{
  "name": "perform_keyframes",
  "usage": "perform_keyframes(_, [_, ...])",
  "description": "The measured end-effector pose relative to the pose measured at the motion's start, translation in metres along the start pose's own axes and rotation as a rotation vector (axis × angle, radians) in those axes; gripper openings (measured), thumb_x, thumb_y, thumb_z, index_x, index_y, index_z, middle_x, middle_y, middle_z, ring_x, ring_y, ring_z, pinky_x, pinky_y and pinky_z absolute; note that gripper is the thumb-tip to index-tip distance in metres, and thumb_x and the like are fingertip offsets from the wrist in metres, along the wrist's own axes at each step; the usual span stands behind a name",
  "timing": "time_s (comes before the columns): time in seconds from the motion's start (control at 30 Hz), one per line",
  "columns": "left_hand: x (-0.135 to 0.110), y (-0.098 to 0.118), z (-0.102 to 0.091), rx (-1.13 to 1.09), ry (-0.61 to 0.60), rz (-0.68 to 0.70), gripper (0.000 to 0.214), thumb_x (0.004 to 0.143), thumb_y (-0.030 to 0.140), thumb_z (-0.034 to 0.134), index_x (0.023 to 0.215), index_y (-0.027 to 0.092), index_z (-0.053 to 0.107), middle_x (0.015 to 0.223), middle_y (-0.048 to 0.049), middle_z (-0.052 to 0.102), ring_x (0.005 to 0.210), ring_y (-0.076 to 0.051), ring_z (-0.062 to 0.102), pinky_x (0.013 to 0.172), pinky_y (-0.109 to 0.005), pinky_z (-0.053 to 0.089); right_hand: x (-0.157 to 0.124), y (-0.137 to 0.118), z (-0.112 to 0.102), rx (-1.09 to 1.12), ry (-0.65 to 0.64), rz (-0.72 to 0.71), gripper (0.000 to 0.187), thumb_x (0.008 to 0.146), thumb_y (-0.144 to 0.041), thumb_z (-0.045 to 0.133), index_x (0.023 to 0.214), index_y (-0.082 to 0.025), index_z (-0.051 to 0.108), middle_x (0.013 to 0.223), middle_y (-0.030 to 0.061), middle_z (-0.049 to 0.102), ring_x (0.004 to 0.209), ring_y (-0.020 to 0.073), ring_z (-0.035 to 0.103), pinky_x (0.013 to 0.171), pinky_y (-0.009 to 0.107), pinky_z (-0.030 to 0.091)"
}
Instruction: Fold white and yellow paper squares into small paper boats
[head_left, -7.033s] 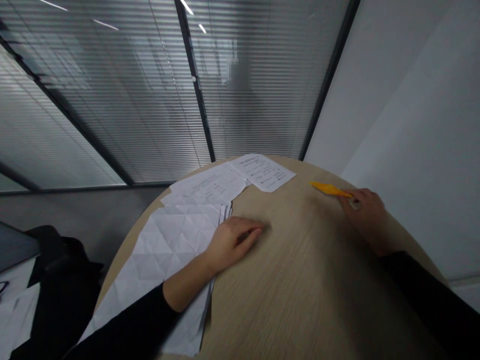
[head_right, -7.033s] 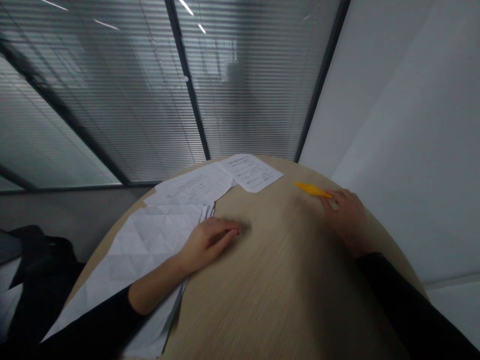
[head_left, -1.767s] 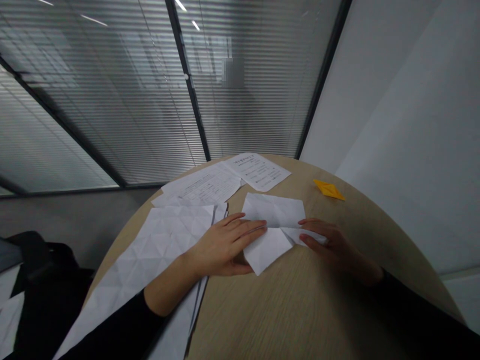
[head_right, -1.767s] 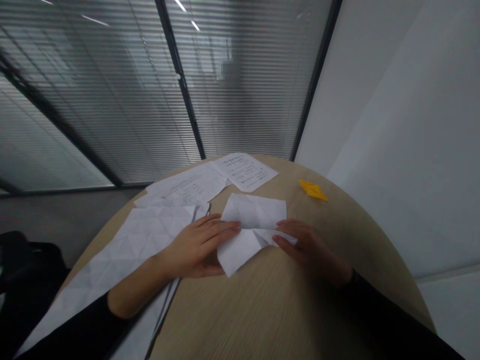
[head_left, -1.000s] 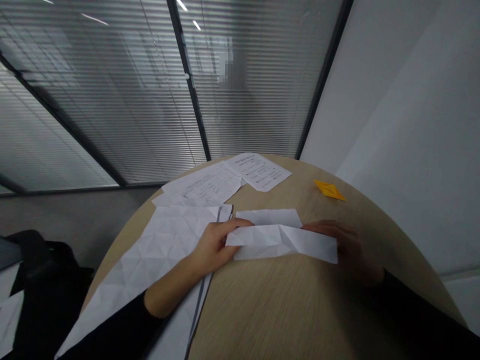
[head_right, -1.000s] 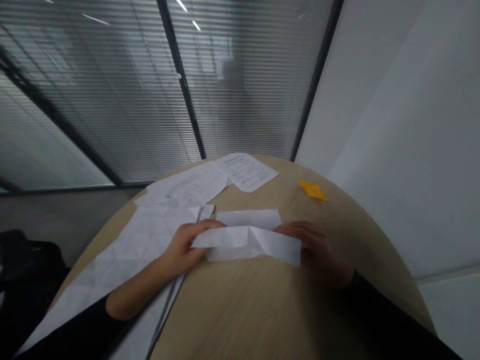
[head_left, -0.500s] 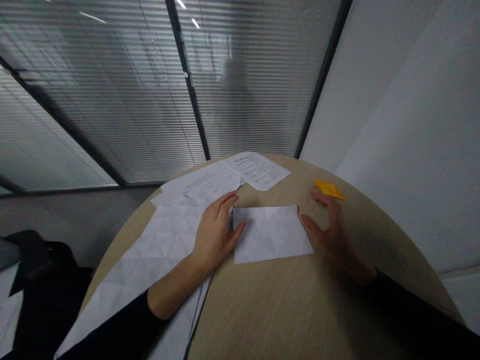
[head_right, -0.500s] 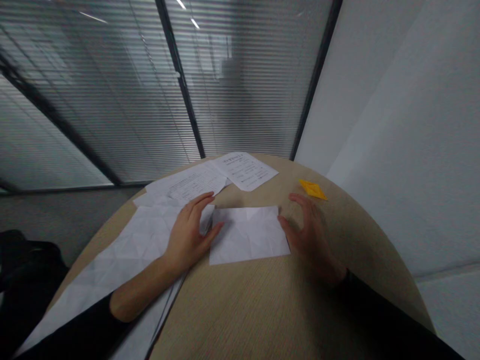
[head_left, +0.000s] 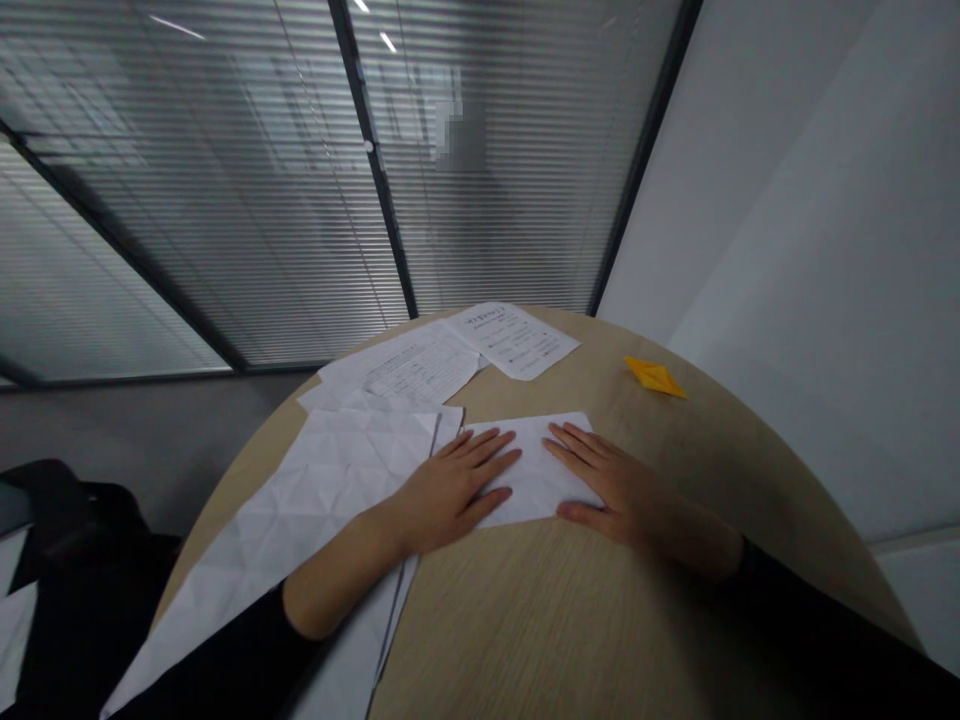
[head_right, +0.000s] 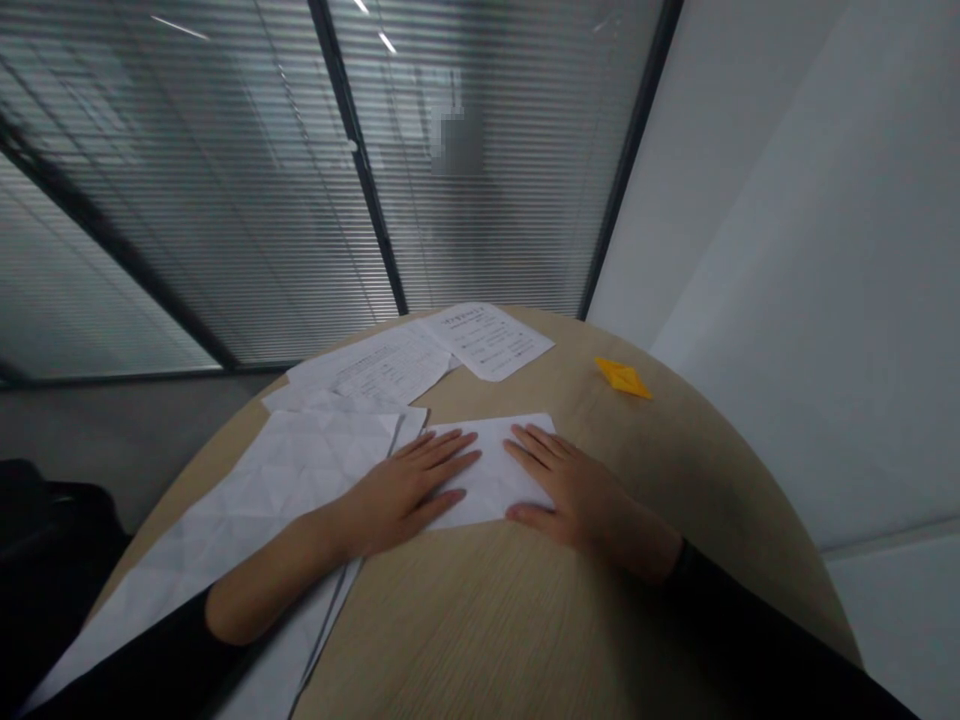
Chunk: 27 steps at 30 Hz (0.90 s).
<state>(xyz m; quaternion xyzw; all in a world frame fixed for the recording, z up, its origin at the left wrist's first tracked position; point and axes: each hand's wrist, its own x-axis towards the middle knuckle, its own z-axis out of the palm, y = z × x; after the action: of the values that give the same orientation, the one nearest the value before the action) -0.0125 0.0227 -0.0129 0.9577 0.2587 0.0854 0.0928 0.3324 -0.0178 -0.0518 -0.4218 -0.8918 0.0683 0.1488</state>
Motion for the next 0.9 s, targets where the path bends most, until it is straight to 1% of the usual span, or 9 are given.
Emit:
perform_keyframes(0.2, [-0.006,0.005,-0.001,0.016,-0.049,0.013,0.085,0.12,0.07,0.047,0.187,0.026,0.02,0.193,-0.0143,0.022,0.181,-0.034,0.02,0.148,-0.06,0.021,-0.006,0.015,-0.001,-0.05,0.068,0.066,0.081,0.116,-0.046,0.061,0.187,-0.023,0.027,0.188,0.0181,0.039,0.175,0.0372,0.038,0.14,0.063,0.042])
perform_keyframes(0.3, [-0.006,0.006,0.0,0.021,-0.055,0.003,0.095,0.115,0.078,0.051,0.188,0.026,0.017,0.193,-0.015,0.023,0.181,-0.037,0.021,0.147,-0.061,0.021,-0.007,0.015,0.001,-0.077,0.084,0.067,0.08,0.116,-0.046,0.06,0.186,-0.022,0.029,0.187,0.0181,0.042,0.174,0.0363,0.04,0.139,0.062,0.043])
perform_keyframes(0.4, [-0.005,0.006,0.0,0.033,-0.019,0.017,0.097,0.114,0.079,0.052,0.187,0.027,0.018,0.193,-0.0147,0.026,0.18,-0.037,0.025,0.146,-0.063,0.022,-0.005,0.011,0.001,-0.111,0.1,0.079,0.079,0.114,-0.048,0.063,0.183,-0.019,0.036,0.184,0.0202,0.046,0.172,0.038,0.044,0.137,0.064,0.045])
perform_keyframes(0.47, [-0.003,0.006,-0.001,0.044,0.014,0.041,0.094,0.114,0.078,0.053,0.186,0.026,0.023,0.192,-0.0148,0.029,0.179,-0.037,0.028,0.146,-0.064,0.023,-0.003,0.008,-0.002,-0.131,0.118,0.088,0.077,0.112,-0.05,0.067,0.178,-0.018,0.043,0.18,0.0217,0.052,0.167,0.0401,0.051,0.135,0.067,0.047])
perform_keyframes(0.57, [0.0,0.006,-0.004,0.059,0.08,0.073,0.078,0.116,0.068,0.058,0.179,0.025,0.042,0.188,-0.0156,0.039,0.174,-0.038,0.039,0.144,-0.067,0.027,0.0,0.004,-0.011,-0.144,0.169,0.105,0.067,0.108,-0.05,0.072,0.166,-0.02,0.058,0.167,0.0206,0.066,0.151,0.0416,0.065,0.127,0.067,0.053])
perform_keyframes(0.67, [0.004,0.007,-0.009,0.056,0.145,0.084,0.054,0.118,0.051,0.061,0.164,0.024,0.062,0.177,-0.0148,0.057,0.162,-0.037,0.058,0.137,-0.066,0.042,0.001,0.003,-0.02,-0.153,0.233,0.141,0.049,0.106,-0.047,0.074,0.147,-0.022,0.071,0.146,0.018,0.078,0.131,0.0399,0.074,0.116,0.062,0.06])
perform_keyframes(0.77, [0.005,0.009,-0.011,0.041,0.18,0.079,0.039,0.119,0.039,0.057,0.152,0.023,0.071,0.165,-0.0127,0.069,0.146,-0.035,0.07,0.124,-0.06,0.056,0.001,0.005,-0.023,-0.16,0.26,0.163,0.035,0.105,-0.044,0.074,0.133,-0.022,0.075,0.13,0.0162,0.08,0.121,0.0382,0.076,0.11,0.06,0.062])
perform_keyframes(0.83, [0.005,0.009,-0.012,0.029,0.184,0.072,0.041,0.117,0.045,0.061,0.149,0.022,0.073,0.161,-0.0133,0.072,0.141,-0.036,0.073,0.12,-0.06,0.06,0.001,0.006,-0.023,-0.163,0.269,0.159,0.033,0.105,-0.043,0.073,0.131,-0.022,0.074,0.128,0.0162,0.08,0.12,0.0385,0.076,0.109,0.06,0.062])
perform_keyframes(0.9, [0.004,0.009,-0.012,0.018,0.173,0.067,0.053,0.111,0.057,0.07,0.15,0.021,0.072,0.16,-0.0151,0.073,0.14,-0.039,0.074,0.119,-0.062,0.06,0.0,0.006,-0.022,-0.167,0.279,0.15,0.035,0.105,-0.043,0.073,0.132,-0.021,0.073,0.129,0.0169,0.08,0.12,0.0391,0.075,0.108,0.062,0.062])
